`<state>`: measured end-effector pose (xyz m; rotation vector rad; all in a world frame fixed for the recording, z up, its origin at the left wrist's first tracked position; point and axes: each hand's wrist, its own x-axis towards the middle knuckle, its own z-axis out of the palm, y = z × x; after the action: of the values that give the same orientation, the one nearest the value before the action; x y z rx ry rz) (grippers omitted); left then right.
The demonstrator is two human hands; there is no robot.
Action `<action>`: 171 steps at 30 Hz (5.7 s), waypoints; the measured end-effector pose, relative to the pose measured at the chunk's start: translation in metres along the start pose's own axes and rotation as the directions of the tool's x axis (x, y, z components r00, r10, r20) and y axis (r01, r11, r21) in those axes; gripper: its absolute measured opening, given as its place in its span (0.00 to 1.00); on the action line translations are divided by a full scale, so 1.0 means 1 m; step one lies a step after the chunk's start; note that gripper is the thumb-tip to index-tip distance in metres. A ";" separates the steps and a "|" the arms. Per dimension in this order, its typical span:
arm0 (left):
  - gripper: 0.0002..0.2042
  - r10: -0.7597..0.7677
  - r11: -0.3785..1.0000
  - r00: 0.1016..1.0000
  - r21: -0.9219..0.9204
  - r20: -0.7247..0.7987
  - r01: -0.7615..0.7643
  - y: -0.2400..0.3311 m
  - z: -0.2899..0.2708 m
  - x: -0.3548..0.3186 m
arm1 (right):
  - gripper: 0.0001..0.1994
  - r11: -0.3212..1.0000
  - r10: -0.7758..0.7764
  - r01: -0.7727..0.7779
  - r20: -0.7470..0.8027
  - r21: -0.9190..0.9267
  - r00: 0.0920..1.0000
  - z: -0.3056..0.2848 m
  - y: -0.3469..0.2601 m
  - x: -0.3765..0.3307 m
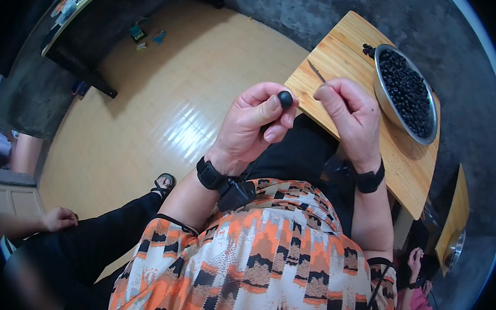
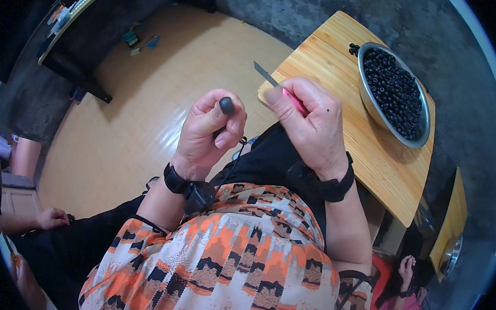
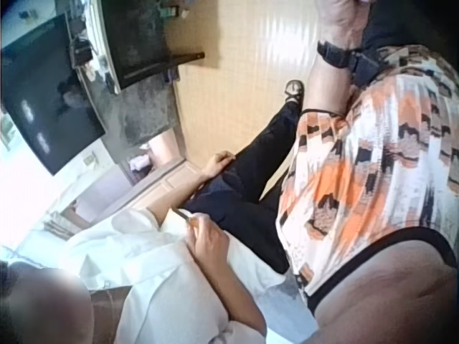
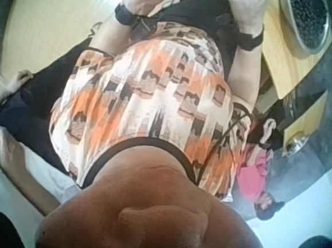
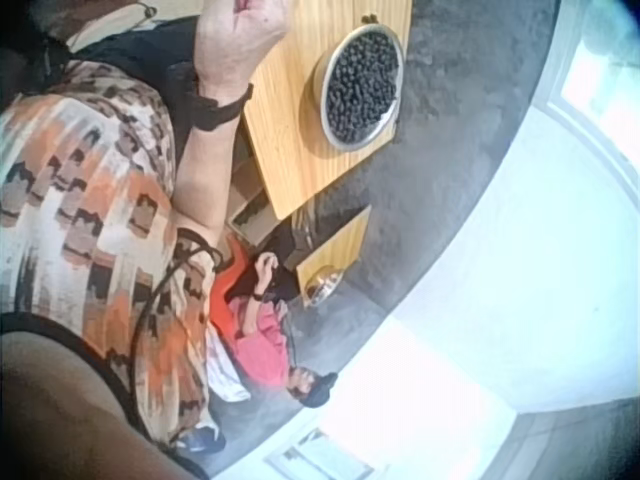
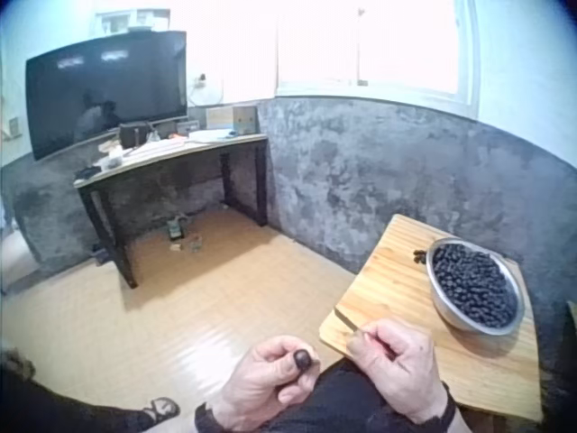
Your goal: The recorder uses a small blade to peel individual small black fruits from a metal bowl.
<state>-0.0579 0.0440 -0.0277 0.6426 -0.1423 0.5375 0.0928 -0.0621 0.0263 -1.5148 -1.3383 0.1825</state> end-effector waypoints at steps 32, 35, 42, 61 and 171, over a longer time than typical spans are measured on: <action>0.16 0.734 0.598 0.627 0.189 0.261 -0.779 0.175 0.009 -0.089 | 0.07 0.534 0.401 -0.445 0.247 0.719 0.882 0.016 0.027 -0.035; 0.16 0.751 0.555 0.593 0.207 0.292 -0.805 0.184 0.017 -0.094 | 0.07 0.548 0.400 -0.438 0.236 0.713 0.886 0.010 0.028 -0.036; 0.12 0.770 0.545 0.594 0.242 0.235 -0.803 0.190 0.037 -0.097 | 0.08 0.538 0.406 -0.415 0.205 0.734 0.890 0.001 0.038 -0.040; 0.14 0.652 0.757 0.742 0.186 -0.158 -0.626 0.118 0.017 -0.059 | 0.07 0.558 0.442 -0.404 0.152 0.725 0.884 -0.013 0.036 -0.056; 0.12 -0.468 0.727 0.836 0.412 -0.288 0.549 -0.064 0.035 0.020 | 0.13 0.917 0.359 -0.330 -0.102 0.223 0.928 -0.065 0.039 -0.106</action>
<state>-0.0070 -0.0111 -0.0282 1.0789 0.3401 0.0717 0.1239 -0.1766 -0.0269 -1.5489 -0.9019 0.4155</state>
